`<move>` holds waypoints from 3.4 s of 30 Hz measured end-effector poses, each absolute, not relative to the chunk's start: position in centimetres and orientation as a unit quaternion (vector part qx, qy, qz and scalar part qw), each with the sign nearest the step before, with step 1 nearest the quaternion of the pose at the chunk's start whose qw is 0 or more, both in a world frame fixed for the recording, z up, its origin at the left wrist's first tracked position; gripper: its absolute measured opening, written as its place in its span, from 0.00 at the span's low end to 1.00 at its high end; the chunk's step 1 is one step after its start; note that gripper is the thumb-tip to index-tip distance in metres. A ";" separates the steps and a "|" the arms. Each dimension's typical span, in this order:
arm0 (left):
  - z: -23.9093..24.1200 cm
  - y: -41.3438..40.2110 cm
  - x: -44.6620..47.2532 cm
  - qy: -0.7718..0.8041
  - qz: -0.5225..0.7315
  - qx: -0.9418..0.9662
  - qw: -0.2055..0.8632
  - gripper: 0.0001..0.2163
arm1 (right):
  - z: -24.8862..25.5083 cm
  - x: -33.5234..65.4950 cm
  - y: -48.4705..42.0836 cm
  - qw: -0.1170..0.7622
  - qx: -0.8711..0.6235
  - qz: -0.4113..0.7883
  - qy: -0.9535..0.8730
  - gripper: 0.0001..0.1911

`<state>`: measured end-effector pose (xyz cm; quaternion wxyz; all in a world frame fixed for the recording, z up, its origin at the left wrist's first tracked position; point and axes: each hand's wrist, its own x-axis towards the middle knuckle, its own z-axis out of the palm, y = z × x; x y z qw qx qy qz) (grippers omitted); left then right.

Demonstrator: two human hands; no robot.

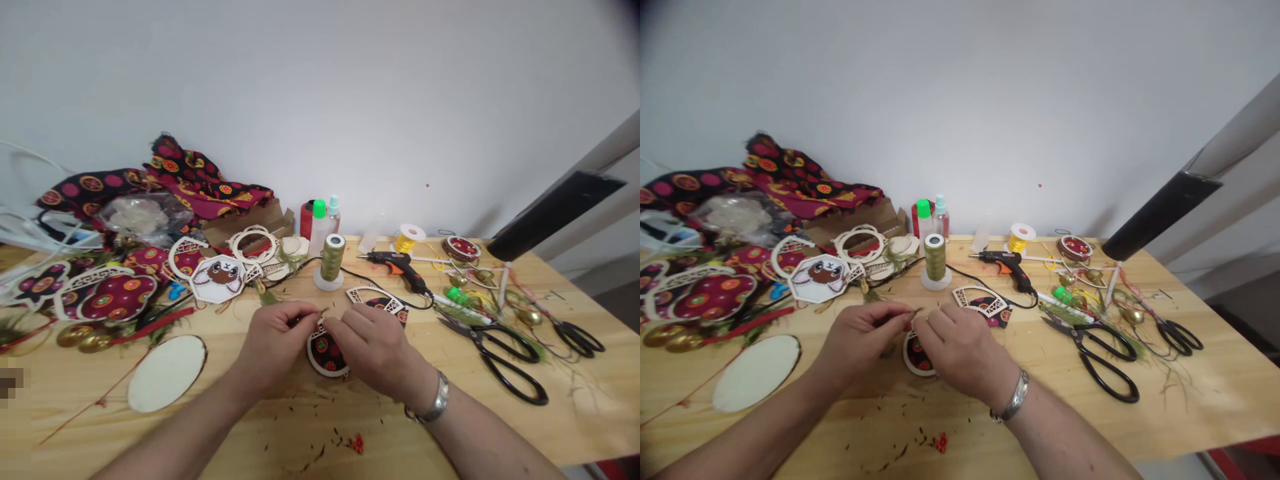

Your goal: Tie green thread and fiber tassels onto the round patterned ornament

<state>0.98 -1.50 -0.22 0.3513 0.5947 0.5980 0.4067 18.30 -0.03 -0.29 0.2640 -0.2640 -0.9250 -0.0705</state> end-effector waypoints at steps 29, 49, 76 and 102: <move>-0.4 -1.2 0.9 0.506 0.477 0.429 0.577 0.05 | -0.6 17.3 0.7 0.434 -0.380 0.423 -0.699 0.06; 0.3 -1.6 1.5 0.571 0.498 0.415 0.504 0.04 | -1.0 17.6 -0.5 0.301 -0.357 0.210 -0.859 0.09; -0.3 -1.4 0.5 0.452 0.349 0.707 0.417 0.08 | -0.3 18.7 0.6 0.331 -0.302 0.060 -0.892 0.06; -0.1 -1.5 1.1 0.600 0.465 0.512 0.401 0.05 | -0.8 17.8 -0.7 0.263 -0.306 0.074 -0.912 0.09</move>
